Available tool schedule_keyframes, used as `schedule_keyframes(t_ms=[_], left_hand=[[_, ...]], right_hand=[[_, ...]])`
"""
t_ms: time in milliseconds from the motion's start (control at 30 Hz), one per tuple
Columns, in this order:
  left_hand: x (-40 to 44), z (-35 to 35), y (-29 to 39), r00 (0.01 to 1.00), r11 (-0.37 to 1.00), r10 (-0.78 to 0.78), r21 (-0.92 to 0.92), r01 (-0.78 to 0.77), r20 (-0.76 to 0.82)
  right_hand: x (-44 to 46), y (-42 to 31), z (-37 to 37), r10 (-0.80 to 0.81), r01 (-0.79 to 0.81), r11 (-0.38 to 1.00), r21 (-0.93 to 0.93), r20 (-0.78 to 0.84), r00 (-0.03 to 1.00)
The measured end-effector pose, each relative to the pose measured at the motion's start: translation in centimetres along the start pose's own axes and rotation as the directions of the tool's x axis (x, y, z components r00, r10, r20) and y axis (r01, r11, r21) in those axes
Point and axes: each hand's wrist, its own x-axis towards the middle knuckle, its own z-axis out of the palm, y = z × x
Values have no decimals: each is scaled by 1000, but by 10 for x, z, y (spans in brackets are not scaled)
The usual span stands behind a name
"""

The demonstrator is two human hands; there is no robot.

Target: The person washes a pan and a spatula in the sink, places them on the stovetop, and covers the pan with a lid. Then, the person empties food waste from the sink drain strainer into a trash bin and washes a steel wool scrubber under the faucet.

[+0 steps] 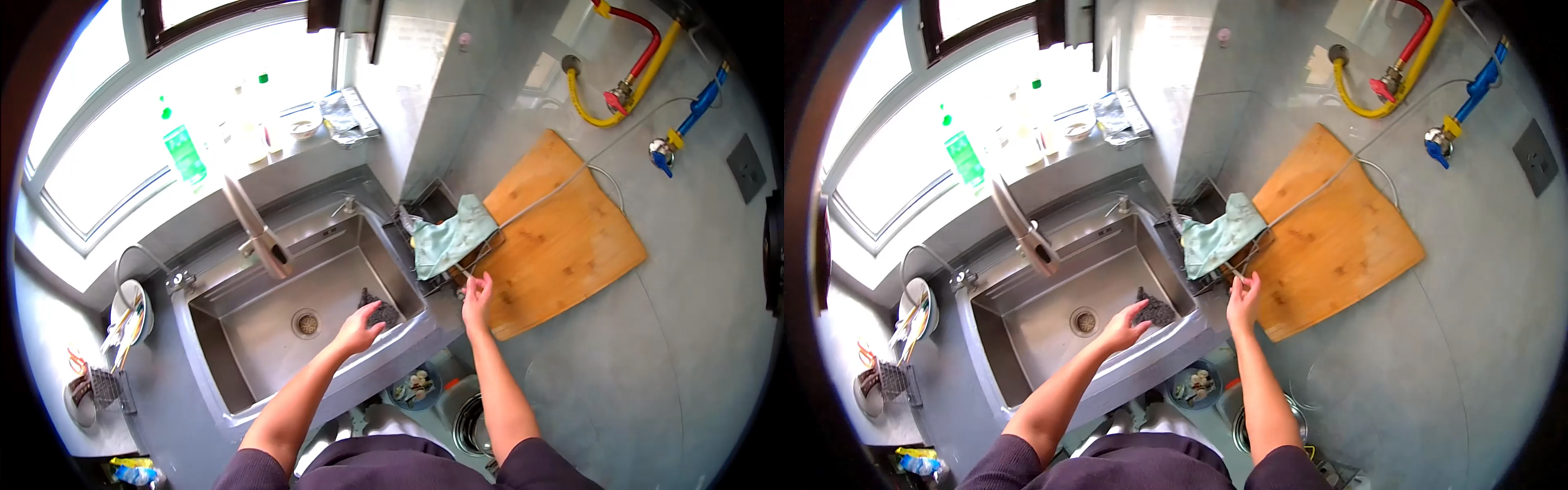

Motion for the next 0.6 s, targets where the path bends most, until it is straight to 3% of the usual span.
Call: schedule_keyframes(t_ms=[167, 233, 267, 333, 367, 400, 433, 600], left_hand=[[88, 52, 19, 999, 998, 45, 41, -45, 11], [113, 66, 28, 1000, 999, 11, 32, -11, -6], [122, 71, 30, 999, 998, -33, -59, 33, 10], [134, 75, 32, 992, 963, -114, -238, 123, 50], [140, 79, 24, 972, 942, -226, -239, 236, 69], [142, 80, 19, 971, 929, -221, -281, 239, 95], [141, 80, 14, 969, 914, -215, -324, 243, 121], [130, 66, 31, 923, 837, -330, -392, 382, 197]], right_hand=[[49, -35, -12, 188, -185, 982, -36, 157, 970], [56, -20, -14, 121, -102, 989, -108, 188, 975], [60, -13, -15, 88, -59, 988, -145, 205, 975], [47, -49, -5, 222, -214, 975, -60, 273, 936], [43, -41, 3, 100, -111, 994, 18, 322, 942], [40, -35, 11, -28, -9, 995, 101, 359, 933], [39, -32, 19, -153, 143, 988, 53, 391, 908], [39, -36, 26, -150, 218, 967, -133, 397, 905]])
